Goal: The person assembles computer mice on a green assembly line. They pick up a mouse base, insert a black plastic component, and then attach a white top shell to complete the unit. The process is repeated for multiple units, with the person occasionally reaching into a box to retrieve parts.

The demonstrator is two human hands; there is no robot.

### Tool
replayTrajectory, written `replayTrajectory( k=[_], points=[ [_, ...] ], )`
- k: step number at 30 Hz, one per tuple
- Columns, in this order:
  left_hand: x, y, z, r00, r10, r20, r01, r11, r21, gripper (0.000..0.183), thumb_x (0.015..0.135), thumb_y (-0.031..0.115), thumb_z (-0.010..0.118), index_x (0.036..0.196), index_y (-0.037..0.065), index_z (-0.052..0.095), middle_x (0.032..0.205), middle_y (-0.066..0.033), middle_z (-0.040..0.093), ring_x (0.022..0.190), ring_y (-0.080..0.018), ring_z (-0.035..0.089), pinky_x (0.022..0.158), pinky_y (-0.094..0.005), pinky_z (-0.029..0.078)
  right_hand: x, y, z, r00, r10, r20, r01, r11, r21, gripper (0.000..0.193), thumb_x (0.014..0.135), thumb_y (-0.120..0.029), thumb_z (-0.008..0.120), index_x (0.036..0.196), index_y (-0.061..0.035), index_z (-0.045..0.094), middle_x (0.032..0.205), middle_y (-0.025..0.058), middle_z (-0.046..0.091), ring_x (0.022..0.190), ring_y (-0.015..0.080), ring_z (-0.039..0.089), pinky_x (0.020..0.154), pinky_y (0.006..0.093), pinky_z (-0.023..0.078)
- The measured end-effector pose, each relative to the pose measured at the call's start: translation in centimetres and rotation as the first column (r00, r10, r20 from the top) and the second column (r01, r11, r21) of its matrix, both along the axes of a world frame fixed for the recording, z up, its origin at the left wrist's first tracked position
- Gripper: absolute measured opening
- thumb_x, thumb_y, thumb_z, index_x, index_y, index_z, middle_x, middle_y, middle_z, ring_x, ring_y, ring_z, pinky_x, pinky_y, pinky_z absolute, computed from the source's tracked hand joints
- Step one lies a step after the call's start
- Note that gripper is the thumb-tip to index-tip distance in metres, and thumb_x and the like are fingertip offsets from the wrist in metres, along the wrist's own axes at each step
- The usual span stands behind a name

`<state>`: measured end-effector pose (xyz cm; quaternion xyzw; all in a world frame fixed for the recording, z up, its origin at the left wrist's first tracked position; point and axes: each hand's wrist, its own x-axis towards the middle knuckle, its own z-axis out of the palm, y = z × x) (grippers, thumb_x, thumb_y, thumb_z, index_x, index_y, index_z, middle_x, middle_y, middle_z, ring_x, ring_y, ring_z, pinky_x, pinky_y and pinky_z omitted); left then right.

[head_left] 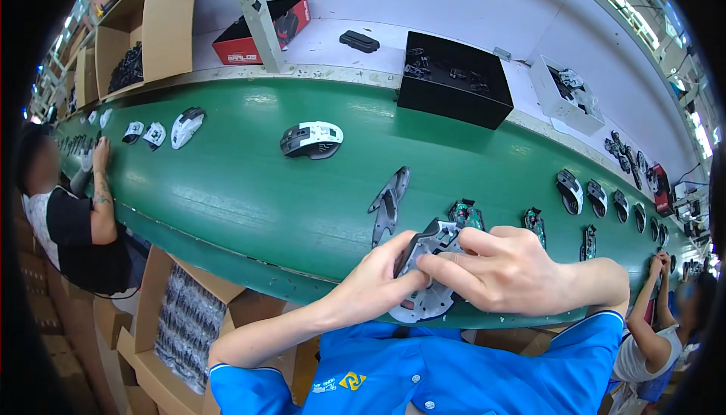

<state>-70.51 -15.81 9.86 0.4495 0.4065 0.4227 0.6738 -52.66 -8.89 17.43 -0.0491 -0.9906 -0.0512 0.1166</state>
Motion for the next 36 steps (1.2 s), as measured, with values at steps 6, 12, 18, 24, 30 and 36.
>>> replayTrajectory(
  k=[6,12,18,24,30,36],
  points=[
    [-0.5,0.1,-0.7,0.974,0.129,-0.186,-0.105,0.985,0.134,0.029,0.086,0.011,0.055,0.113,0.001,0.051,0.080,-0.0050,0.058,0.068,-0.0077,0.053,0.056,-0.0264,0.046,0.1,0.5,-0.1,0.967,-0.040,-0.253,0.026,0.998,-0.056,0.046,0.062,-0.011,0.067,0.106,-0.0022,0.059,0.082,0.0013,0.062,0.074,0.0140,0.056,0.049,0.0238,0.047],
    [-0.1,-0.2,0.3,0.947,0.258,-0.193,-0.206,0.945,0.255,0.032,0.084,0.009,0.055,0.114,-0.002,0.051,0.083,-0.0091,0.061,0.069,-0.0114,0.056,0.064,-0.0285,0.047,-0.2,0.5,-1.6,0.907,-0.399,-0.138,0.247,0.768,-0.591,0.060,0.073,-0.019,0.073,0.124,-0.0064,0.045,0.095,0.0101,0.055,0.081,0.0253,0.060,0.063,0.0342,0.051],
    [0.0,-0.5,1.0,0.921,0.312,-0.233,-0.247,0.930,0.272,0.031,0.083,0.007,0.055,0.113,-0.002,0.051,0.085,-0.0130,0.063,0.073,-0.0129,0.058,0.067,-0.0293,0.047,-0.4,0.3,-1.3,0.876,-0.479,-0.048,0.326,0.664,-0.673,0.057,0.074,-0.017,0.071,0.124,-0.0083,0.045,0.094,0.0097,0.056,0.081,0.0258,0.061,0.061,0.0369,0.049],
    [-0.4,-0.3,1.6,0.906,0.300,-0.298,-0.246,0.947,0.206,0.026,0.083,0.005,0.055,0.107,-0.002,0.054,0.080,-0.0115,0.061,0.066,-0.0131,0.057,0.061,-0.0290,0.045,-0.7,-0.4,-2.1,0.870,-0.468,-0.157,0.295,0.748,-0.595,0.061,0.073,-0.018,0.072,0.126,-0.0076,0.044,0.096,0.0114,0.055,0.082,0.0264,0.061,0.058,0.0365,0.049],
    [-0.5,-0.1,0.8,0.889,0.370,-0.271,-0.279,0.905,0.320,0.025,0.080,-0.002,0.054,0.105,-0.003,0.057,0.092,-0.0080,0.060,0.083,-0.0103,0.057,0.072,-0.0245,0.046,-0.5,-1.3,-2.9,0.827,-0.542,-0.149,0.274,0.620,-0.735,0.071,0.071,-0.020,0.075,0.132,-0.0067,0.040,0.098,0.0122,0.054,0.082,0.0229,0.060,0.054,0.0318,0.050],
    [-0.2,-0.2,1.4,0.824,0.482,-0.300,-0.261,0.791,0.554,0.029,0.078,-0.005,0.054,0.107,-0.003,0.057,0.104,-0.0120,0.053,0.092,-0.0161,0.056,0.076,-0.0272,0.047,-1.2,-0.8,-3.4,0.798,-0.515,-0.315,0.212,0.728,-0.652,0.059,0.072,-0.017,0.073,0.125,-0.0071,0.049,0.091,0.0093,0.056,0.076,0.0174,0.059,0.052,0.0266,0.050]
  ],
)
